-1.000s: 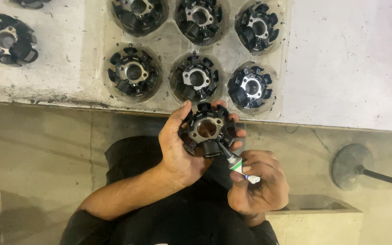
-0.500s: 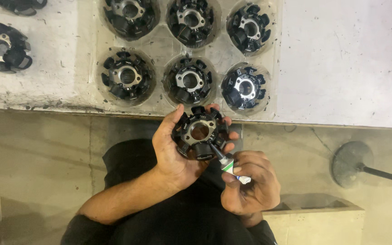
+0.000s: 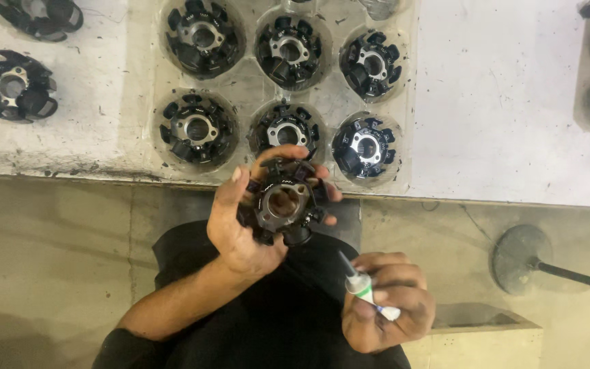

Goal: The person picks up a rotor hub assembly, squeezes adhesive from a small tube onto its inner surface, rotates the hub to reach different spots, and places the treated hub into a plastic tray with others. They first wipe the adhesive tube with a blue cloth before starting.

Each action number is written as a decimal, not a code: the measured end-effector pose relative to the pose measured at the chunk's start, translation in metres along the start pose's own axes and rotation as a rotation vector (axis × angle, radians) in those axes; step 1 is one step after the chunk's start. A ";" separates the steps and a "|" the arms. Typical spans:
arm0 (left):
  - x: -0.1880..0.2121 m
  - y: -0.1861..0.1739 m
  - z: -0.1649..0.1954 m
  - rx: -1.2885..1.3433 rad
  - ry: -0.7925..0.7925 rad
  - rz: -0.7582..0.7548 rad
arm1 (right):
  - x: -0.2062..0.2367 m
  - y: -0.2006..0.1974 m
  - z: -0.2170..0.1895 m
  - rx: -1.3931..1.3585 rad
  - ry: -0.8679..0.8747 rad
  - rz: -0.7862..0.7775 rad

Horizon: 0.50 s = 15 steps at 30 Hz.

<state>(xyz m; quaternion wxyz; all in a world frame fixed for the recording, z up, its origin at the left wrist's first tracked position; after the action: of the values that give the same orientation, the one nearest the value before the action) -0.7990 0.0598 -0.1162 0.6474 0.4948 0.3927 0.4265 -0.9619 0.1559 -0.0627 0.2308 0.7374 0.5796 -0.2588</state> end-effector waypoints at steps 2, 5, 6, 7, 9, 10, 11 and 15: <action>-0.001 0.011 0.026 -0.364 0.124 -0.089 | 0.005 -0.005 0.002 -0.035 -0.036 0.069; 0.007 0.032 0.049 -0.822 0.272 -0.175 | 0.006 -0.001 0.007 -0.012 0.097 -0.033; 0.009 0.038 0.052 -0.931 0.301 -0.189 | 0.007 0.000 0.007 -0.007 0.161 -0.083; 0.012 0.044 0.055 -1.039 0.334 -0.199 | 0.007 0.004 0.010 0.000 0.226 -0.134; 0.014 0.050 0.058 -1.157 0.362 -0.205 | 0.005 0.011 0.002 0.187 0.148 -0.203; 0.014 0.052 0.059 -1.194 0.368 -0.211 | 0.004 0.017 -0.001 0.281 0.109 -0.237; 0.012 0.051 0.059 -1.184 0.358 -0.223 | 0.003 0.020 -0.001 0.296 0.114 -0.273; 0.010 0.054 0.060 -1.203 0.364 -0.306 | -0.001 0.024 0.003 0.314 0.155 -0.308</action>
<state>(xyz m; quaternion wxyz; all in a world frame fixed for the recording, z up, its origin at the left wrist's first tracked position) -0.7489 0.0585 -0.0526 0.7882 -0.0962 0.2549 0.5519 -0.9391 0.1482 -0.0629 0.0256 0.6848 0.6539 -0.3206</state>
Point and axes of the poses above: each hand's wrist, its own x-axis away from the middle knuckle, its own y-axis out of the palm, z = x × y, the point moved 9 cm from there along -x, towards the middle knuckle, and after that the axes turned 10 degrees about -z, right-handed, at the moved point
